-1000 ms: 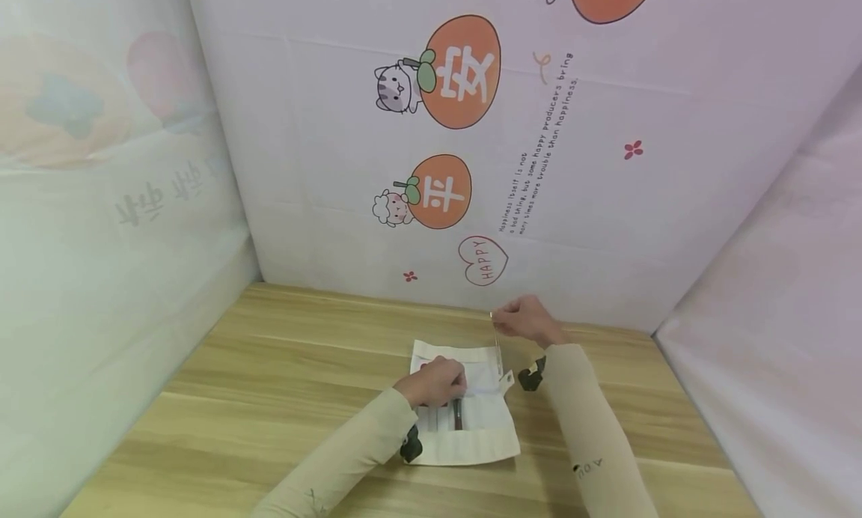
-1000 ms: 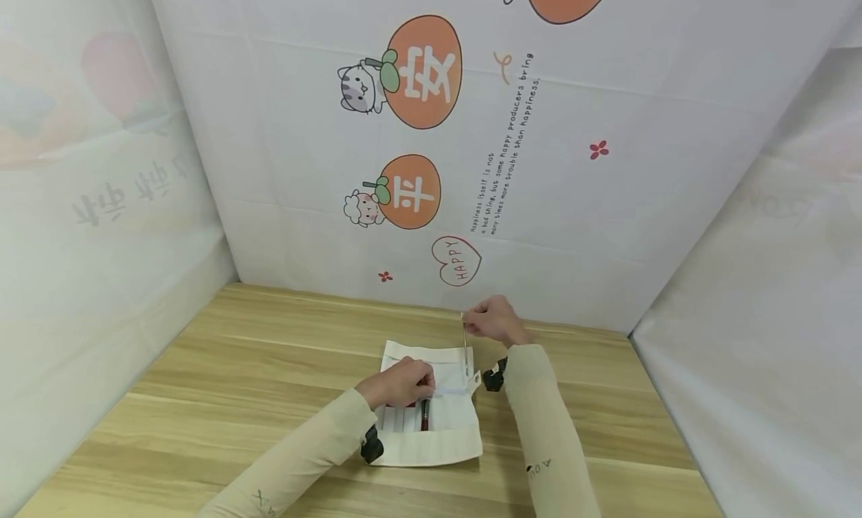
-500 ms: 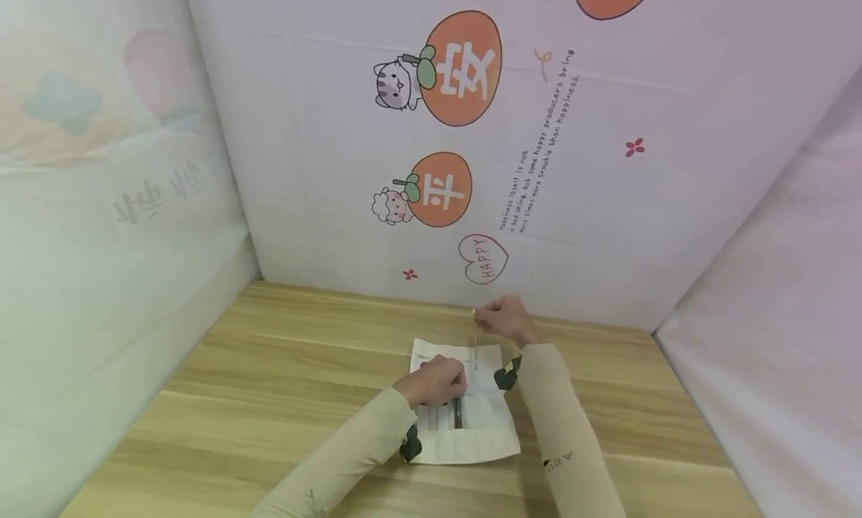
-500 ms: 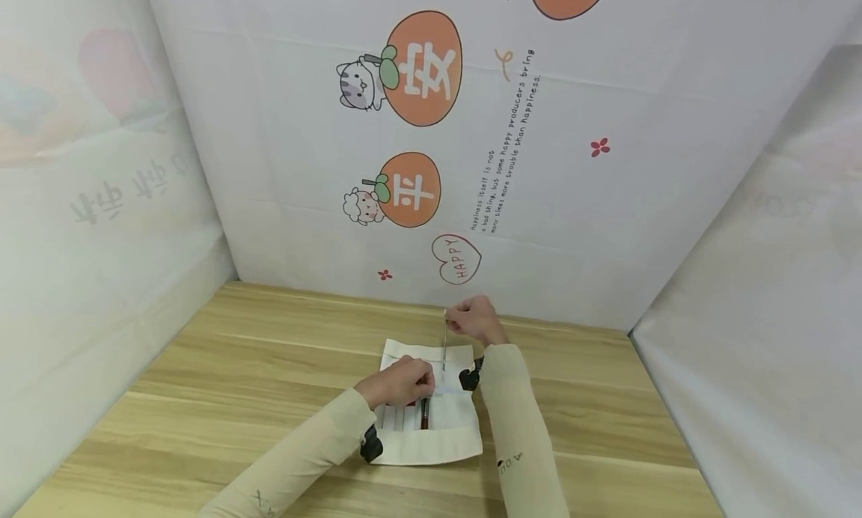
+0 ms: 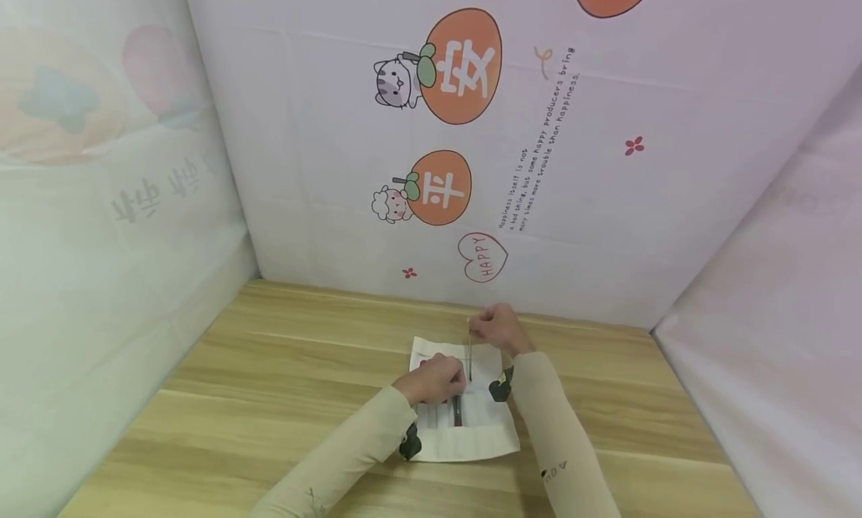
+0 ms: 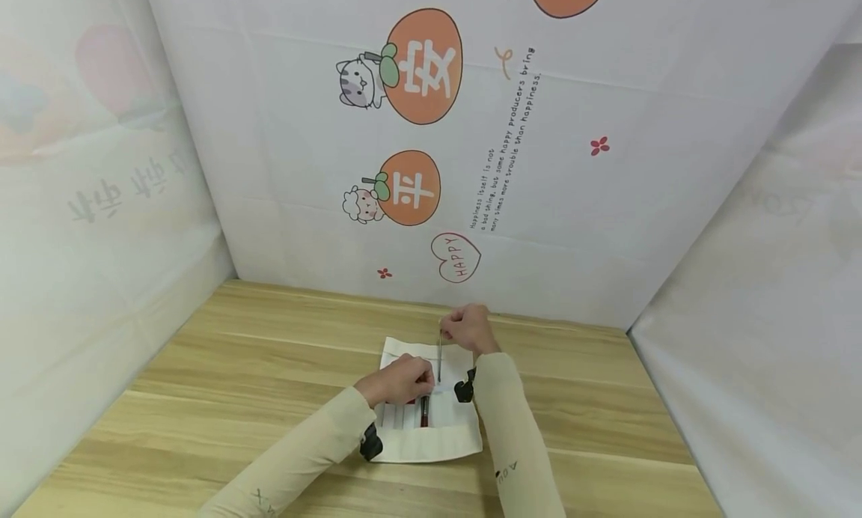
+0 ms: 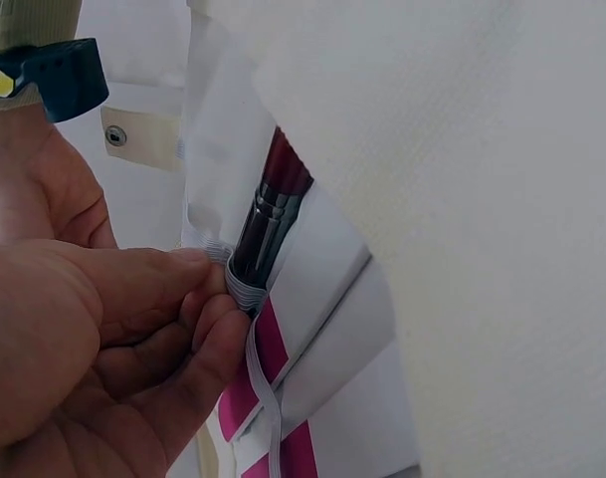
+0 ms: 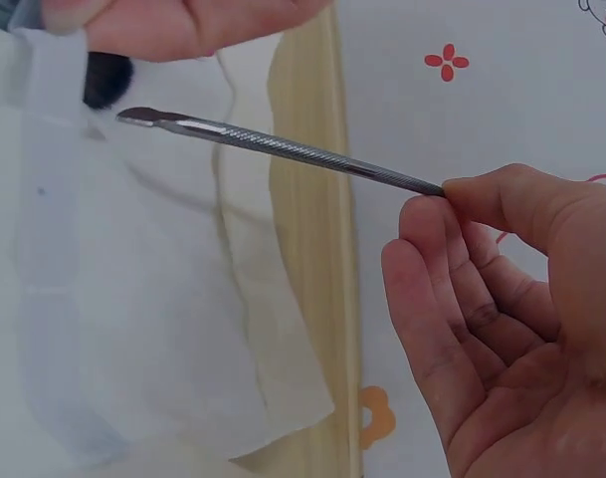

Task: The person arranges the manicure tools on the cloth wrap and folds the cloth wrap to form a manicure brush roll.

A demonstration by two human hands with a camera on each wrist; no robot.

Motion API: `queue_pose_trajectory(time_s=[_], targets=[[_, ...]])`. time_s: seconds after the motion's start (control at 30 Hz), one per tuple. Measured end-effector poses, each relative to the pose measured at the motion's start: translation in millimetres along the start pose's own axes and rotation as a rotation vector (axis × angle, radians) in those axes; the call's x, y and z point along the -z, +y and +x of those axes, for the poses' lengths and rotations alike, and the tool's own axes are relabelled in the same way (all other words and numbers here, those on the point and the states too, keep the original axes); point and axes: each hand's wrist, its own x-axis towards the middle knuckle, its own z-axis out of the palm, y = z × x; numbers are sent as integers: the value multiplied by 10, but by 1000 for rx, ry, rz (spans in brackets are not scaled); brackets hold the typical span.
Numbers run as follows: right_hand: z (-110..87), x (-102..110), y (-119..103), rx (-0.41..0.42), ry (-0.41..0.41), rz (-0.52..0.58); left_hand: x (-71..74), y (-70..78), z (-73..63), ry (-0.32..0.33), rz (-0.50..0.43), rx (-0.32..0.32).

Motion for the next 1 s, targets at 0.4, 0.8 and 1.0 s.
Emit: queue_pose_trajectory(time_s=[0.4,0.8,1.0], targets=[[-132,-78,30,-71,-83,5,-9,-15,18,-4,-16,-7],[-219,4,16,-91,-236,-126,-10,-23,21,-11,-19,-8],[-248,34,18,-50,-286,-177,-14,-10,17,-4,-5,-15]])
